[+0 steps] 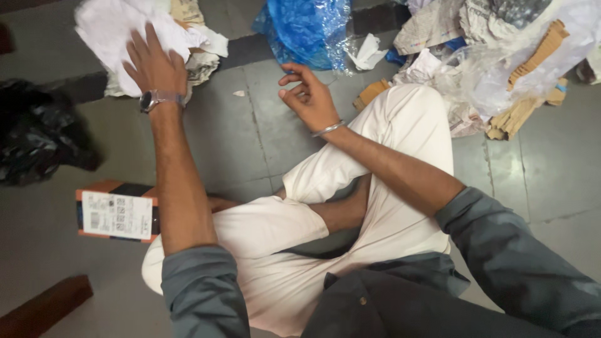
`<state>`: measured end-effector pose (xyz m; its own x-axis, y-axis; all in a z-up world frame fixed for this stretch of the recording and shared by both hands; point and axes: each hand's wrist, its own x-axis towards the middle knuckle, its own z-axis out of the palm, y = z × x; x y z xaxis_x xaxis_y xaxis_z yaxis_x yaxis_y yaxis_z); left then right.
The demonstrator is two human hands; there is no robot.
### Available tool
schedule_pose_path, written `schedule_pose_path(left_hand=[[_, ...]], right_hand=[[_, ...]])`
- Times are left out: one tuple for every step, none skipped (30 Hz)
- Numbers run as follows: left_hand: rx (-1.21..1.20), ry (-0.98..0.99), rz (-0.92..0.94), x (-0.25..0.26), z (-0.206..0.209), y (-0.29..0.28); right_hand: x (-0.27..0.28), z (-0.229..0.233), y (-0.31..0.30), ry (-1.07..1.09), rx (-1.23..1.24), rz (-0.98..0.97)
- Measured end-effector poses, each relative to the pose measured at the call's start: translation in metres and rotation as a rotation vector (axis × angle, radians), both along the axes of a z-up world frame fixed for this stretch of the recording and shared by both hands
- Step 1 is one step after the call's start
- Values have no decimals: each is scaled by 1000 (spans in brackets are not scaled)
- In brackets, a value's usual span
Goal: The person sits on the floor and sorts through a pile of mixed waste, separating paper, plastic bags, and cardboard pieces into distinct piles. They handle items one by one, placing them into designated areas on the floor.
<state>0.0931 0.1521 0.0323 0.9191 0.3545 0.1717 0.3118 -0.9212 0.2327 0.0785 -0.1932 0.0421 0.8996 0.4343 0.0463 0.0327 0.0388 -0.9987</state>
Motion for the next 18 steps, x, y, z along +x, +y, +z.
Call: schedule_pose_path(left_hand=[[-87, 99, 19, 1, -18, 4], [-170, 198, 42, 1, -33, 10], [-166, 177, 9, -1, -45, 15], [-162, 160, -24, -6, -55, 20], [-157, 142, -57, -11, -63, 22], [-150, 141, -62, -13, -68, 23], [-142, 139, -67, -16, -69, 24], [-132, 132, -70, -17, -66, 25], [-123, 114, -69, -19, -61, 23], [-113, 97, -67, -22, -55, 21], [-103, 80, -66, -26, -46, 18], [-87, 72, -84, -29, -36, 14], [-72, 64, -101, -32, -25, 9], [-56, 54, -118, -36, -12, 5], [-53, 36, -133, -41, -1, -2], [-48, 15, -147, -46, 11, -9], [-43, -6, -161, -51, 22, -16], [-63, -32, -176, -56, 33, -22]], right_hand=[[-2, 1, -1, -29, -33, -11], [-2, 3, 0, -60, -63, -17], [0, 5, 0, -67, -73, -18], [-1, 6, 1, -71, -83, -19], [-2, 7, 1, -75, -92, -20], [-1, 7, 1, -71, -96, -17], [-1, 7, 1, -66, -100, -14], [1, 7, 2, -68, -102, -9], [2, 7, 2, -82, -105, -10], [1, 6, 3, -96, -108, -12], [1, 5, 2, -110, -110, -13], [1, 3, 2, -111, -105, -21], [1, 2, 2, -113, -100, -30], [1, 0, 2, -116, -95, -37], [1, -1, 2, -92, -77, -40], [2, -2, 2, -71, -57, -43], [3, -3, 3, -50, -37, -45], [4, -4, 2, -66, -31, -46]])
